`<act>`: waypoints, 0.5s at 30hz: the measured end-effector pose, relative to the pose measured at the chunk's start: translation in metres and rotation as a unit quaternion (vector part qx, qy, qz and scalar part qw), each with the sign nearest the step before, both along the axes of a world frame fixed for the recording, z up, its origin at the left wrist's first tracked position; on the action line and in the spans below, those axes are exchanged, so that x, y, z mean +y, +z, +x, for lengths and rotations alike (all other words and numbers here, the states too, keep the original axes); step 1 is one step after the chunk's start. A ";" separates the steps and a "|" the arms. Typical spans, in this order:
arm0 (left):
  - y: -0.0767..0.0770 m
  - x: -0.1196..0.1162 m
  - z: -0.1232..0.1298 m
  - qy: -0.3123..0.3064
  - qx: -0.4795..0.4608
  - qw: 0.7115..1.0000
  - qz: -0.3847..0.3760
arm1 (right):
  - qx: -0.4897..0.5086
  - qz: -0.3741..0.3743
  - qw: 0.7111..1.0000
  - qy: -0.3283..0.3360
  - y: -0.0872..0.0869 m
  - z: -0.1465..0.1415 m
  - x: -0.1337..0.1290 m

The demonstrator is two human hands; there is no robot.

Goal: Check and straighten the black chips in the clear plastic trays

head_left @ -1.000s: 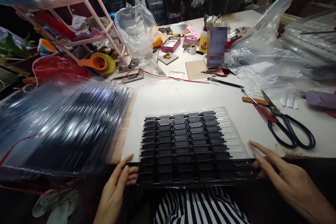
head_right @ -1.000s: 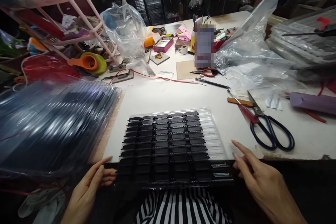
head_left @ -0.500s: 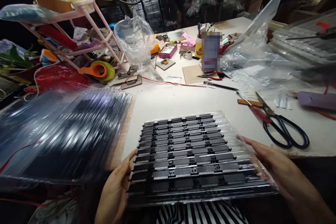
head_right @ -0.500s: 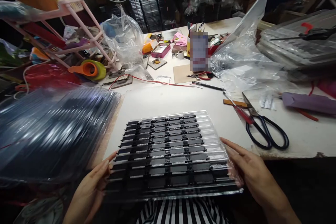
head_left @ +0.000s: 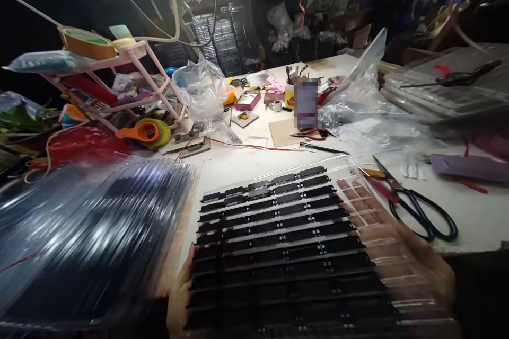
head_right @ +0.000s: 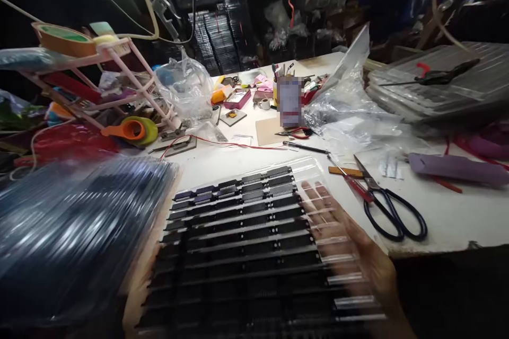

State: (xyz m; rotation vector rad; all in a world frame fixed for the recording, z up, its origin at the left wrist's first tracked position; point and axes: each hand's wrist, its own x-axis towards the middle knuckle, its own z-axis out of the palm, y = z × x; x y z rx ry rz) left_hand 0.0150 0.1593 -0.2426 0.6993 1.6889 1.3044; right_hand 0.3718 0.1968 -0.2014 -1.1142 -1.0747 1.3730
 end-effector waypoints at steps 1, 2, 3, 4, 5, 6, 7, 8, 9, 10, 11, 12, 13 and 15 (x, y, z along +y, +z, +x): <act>-0.002 0.003 -0.001 -0.005 0.000 1.000 0.000 | 0.015 -0.004 1.000 -0.004 0.002 -0.003 -0.002; -0.004 0.005 -0.002 -0.011 -0.002 1.000 0.000 | 0.037 -0.017 0.999 -0.008 0.004 -0.006 -0.003; -0.005 0.008 -0.003 -0.016 -0.006 1.000 -0.003 | 0.061 -0.033 0.998 -0.010 0.004 -0.009 -0.003; -0.006 0.010 -0.004 -0.019 -0.011 1.000 -0.006 | 0.083 -0.047 0.995 -0.011 0.003 -0.012 -0.001; -0.006 0.011 -0.004 -0.021 -0.017 1.000 -0.011 | 0.098 -0.058 0.993 -0.018 0.001 -0.016 0.001; -0.006 0.011 -0.004 -0.024 -0.022 0.999 -0.016 | 0.105 -0.065 0.992 -0.022 -0.003 -0.019 0.005; -0.004 0.010 -0.004 -0.027 -0.027 0.999 -0.021 | 0.104 -0.069 0.992 -0.021 -0.008 -0.021 0.008; -0.002 0.009 -0.002 -0.031 -0.033 0.999 -0.026 | 0.100 -0.068 0.992 -0.018 -0.013 -0.024 0.012; 0.002 0.008 0.000 -0.033 -0.038 0.998 -0.029 | 0.098 -0.065 0.993 -0.016 -0.019 -0.027 0.015; 0.006 0.007 0.002 -0.035 -0.045 0.998 -0.031 | 0.098 -0.061 0.993 -0.018 -0.024 -0.029 0.017; 0.011 0.006 0.006 -0.035 -0.052 0.997 -0.035 | 0.102 -0.058 0.993 -0.018 -0.028 -0.030 0.019; 0.016 0.006 0.009 -0.033 -0.059 0.997 -0.041 | 0.107 -0.056 0.993 -0.017 -0.032 -0.032 0.020; 0.020 0.006 0.012 -0.029 -0.065 0.996 -0.048 | 0.110 -0.053 0.992 -0.019 -0.035 -0.033 0.020; 0.026 0.007 0.016 -0.024 -0.073 0.995 -0.065 | 0.081 -0.034 0.996 -0.029 -0.040 -0.033 0.018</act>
